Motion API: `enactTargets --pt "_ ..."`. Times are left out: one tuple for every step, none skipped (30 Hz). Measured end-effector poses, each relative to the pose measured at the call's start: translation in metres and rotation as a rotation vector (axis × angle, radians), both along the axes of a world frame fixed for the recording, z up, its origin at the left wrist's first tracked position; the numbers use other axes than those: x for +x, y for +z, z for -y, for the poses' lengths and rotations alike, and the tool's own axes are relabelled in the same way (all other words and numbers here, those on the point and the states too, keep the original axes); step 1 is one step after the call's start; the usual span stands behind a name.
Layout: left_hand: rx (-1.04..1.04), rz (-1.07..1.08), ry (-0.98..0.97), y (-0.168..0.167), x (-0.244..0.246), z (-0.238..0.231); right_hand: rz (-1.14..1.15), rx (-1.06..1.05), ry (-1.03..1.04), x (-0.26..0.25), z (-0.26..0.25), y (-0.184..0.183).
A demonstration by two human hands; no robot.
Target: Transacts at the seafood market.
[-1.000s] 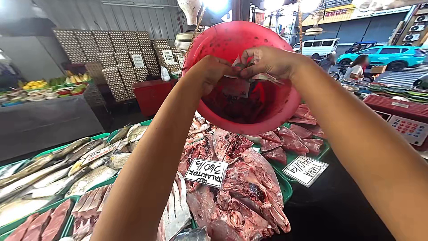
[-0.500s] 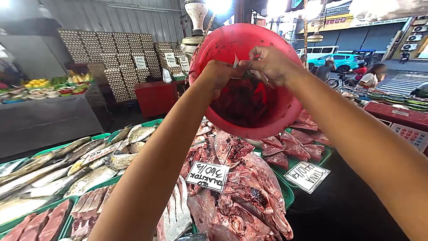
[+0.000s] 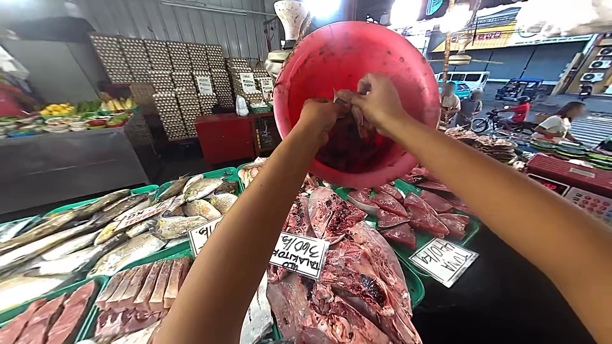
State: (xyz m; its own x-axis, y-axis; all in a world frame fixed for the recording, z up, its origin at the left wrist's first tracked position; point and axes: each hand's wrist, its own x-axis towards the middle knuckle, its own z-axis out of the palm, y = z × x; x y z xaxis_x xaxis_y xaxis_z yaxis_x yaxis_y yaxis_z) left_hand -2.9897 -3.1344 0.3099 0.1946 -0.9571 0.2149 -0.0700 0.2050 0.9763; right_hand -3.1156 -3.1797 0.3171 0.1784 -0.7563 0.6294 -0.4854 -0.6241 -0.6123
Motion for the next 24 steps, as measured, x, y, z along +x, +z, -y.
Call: enactTargets --pt "0.001 -0.004 -0.001 -0.002 0.0 0.003 0.001 0.005 0.01 -0.001 0.004 -0.001" --pt "-0.001 -0.006 -0.001 -0.003 0.0 0.005 -0.003 0.007 0.021 -0.003 0.007 -0.003" --pt "-0.002 -0.01 0.001 -0.005 0.0 0.007 -0.005 0.009 0.033 -0.004 0.01 -0.003" --pt "-0.005 -0.021 -0.003 -0.005 0.001 0.008 -0.005 0.012 0.04 -0.005 0.013 -0.004" --pt "-0.012 -0.032 -0.011 -0.006 0.001 0.009 -0.004 0.019 0.045 -0.005 0.015 -0.004" --pt "-0.019 -0.046 -0.021 -0.006 0.001 0.009 0.007 0.036 0.056 -0.006 0.015 -0.004" --pt "-0.026 -0.06 -0.028 -0.007 0.001 0.01 0.015 0.056 0.065 -0.006 0.016 -0.003" --pt "-0.035 -0.068 -0.031 -0.008 0.001 0.011 0.027 0.078 0.075 -0.006 0.015 -0.003" --pt "-0.045 -0.078 -0.031 -0.009 0.002 0.012 0.043 0.091 0.076 -0.006 0.016 -0.003" --pt "-0.058 -0.085 -0.025 -0.009 0.002 0.013 0.057 0.101 0.072 -0.007 0.016 -0.002" --pt "-0.067 -0.089 -0.019 -0.01 0.003 0.014 0.076 0.109 0.068 -0.007 0.015 -0.002" --pt "-0.072 -0.085 -0.01 -0.01 0.003 0.014 0.1 0.126 0.067 -0.007 0.013 -0.001" --pt "-0.072 -0.08 -0.002 -0.01 0.004 0.014 0.112 0.139 0.059 -0.007 0.012 -0.001" --pt "-0.07 -0.076 0.006 -0.011 0.004 0.014 0.112 0.142 0.044 -0.007 0.012 -0.002" --pt "-0.064 -0.072 0.009 -0.011 0.004 0.014 0.105 0.144 0.034 -0.007 0.013 -0.003" --pt "-0.055 -0.063 0.016 -0.011 0.003 0.014 0.089 0.154 0.03 -0.007 0.013 -0.003" --pt "-0.04 -0.047 0.022 -0.011 0.003 0.013 0.059 0.15 0.022 -0.006 0.013 -0.004" --pt "-0.019 -0.025 0.032 -0.011 0.002 0.012 0.014 0.13 0.004 -0.005 0.014 -0.005" --pt "0.003 0.003 0.041 -0.011 0.002 0.012 -0.037 0.124 -0.01 -0.005 0.014 -0.005" --pt "0.017 0.027 0.047 -0.011 0.002 0.013 -0.083 0.123 -0.025 -0.005 0.014 -0.004" --pt "0.025 0.052 0.054 -0.011 0.004 0.015 -0.12 0.127 -0.038 -0.006 0.014 -0.003" --pt "0.022 0.071 0.066 -0.01 0.005 0.016 -0.151 0.139 -0.051 -0.006 0.014 -0.001" --pt "0.014 0.097 0.08 -0.01 0.005 0.015 -0.18 0.149 -0.062 -0.008 0.015 0.0" --pt "0.003 0.123 0.096 -0.009 0.005 0.015 -0.209 0.155 -0.07 -0.009 0.016 0.001"
